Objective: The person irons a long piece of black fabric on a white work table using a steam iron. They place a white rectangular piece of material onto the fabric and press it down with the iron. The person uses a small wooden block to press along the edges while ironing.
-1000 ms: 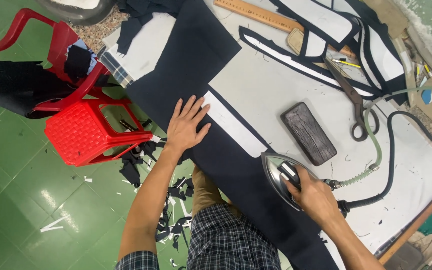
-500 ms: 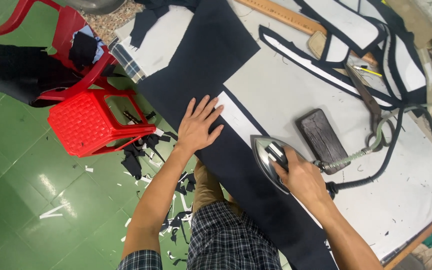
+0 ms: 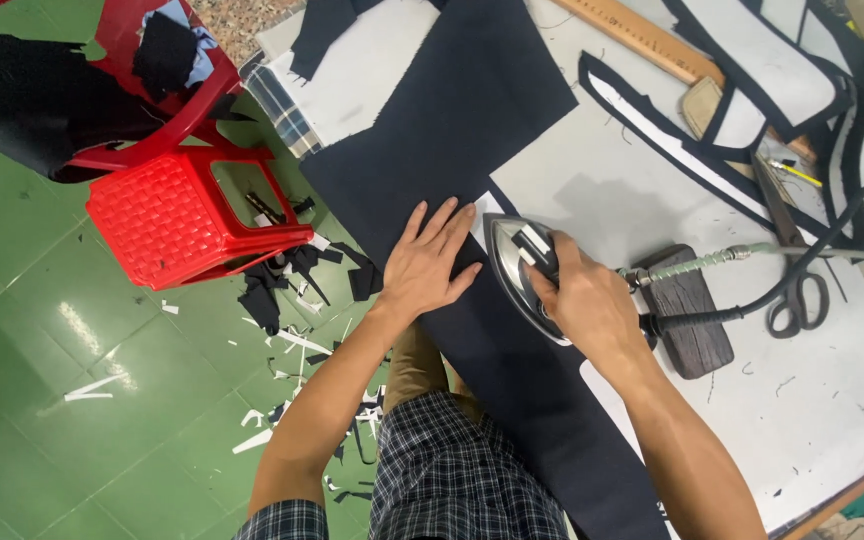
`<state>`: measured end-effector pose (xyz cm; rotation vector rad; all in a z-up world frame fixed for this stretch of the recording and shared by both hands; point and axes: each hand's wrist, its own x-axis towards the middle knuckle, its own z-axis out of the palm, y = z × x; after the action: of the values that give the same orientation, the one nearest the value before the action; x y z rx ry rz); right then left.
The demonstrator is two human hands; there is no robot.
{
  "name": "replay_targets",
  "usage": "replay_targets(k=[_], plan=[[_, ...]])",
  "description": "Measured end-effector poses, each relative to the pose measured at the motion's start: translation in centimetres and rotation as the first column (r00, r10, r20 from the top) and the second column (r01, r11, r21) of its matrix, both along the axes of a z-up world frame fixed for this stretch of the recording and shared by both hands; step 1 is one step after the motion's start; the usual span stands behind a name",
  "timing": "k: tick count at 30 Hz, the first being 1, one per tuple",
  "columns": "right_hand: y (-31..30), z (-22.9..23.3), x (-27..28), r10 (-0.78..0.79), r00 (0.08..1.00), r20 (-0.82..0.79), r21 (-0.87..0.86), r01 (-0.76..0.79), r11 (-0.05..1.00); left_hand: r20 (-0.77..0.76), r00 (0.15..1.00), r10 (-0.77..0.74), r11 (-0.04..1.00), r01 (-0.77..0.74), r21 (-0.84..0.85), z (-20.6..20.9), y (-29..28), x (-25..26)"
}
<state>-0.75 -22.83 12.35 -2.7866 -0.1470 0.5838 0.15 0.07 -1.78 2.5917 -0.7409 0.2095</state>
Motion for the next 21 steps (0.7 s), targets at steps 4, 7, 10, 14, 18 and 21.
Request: replay_targets(k=[4, 7, 10, 14, 18, 21], plan=[[1.3, 0.0, 1.8, 0.000, 1.000, 0.004, 0.005, 0.000, 1.000, -0.008, 1.000, 0.004, 0.999, -0.005, -0.044, 0.4, 0.3, 0.0], [2.0, -0.2, 3.0, 0.033, 0.999, 0.034, 0.023, -0.034, 0.999, 0.044, 0.999, -0.017, 0.990, 0.023, -0.137, 0.2, 0.6, 0.0], [2.4, -0.2, 3.5, 0.050, 0.996, 0.078, 0.046, -0.054, 0.998, 0.076, 0.997, -0.023, 0.978, 0.038, -0.205, -0.3, 0.9, -0.6], [1.9, 0.1, 4.0, 0.010, 0.995, 0.104, 0.251, -0.036, 0.967, 0.350, 0.936, -0.031, 0.964, 0.121, -0.239, -1.8, -0.7, -4.1], [1.1, -0.1, 4.2, -0.004, 0.979, 0.203, 0.442, -0.088, 0.893, 0.576, 0.796, -0.184, 0.855, 0.419, -0.305, 3.5, -8.5, -9.2], [0.9, -0.9, 3.6, 0.051, 0.975, 0.218, 0.341, -0.126, 0.932, 0.421, 0.816, -0.396, 0.722, 0.560, -0.406, 3.0, -16.6, -11.4]])
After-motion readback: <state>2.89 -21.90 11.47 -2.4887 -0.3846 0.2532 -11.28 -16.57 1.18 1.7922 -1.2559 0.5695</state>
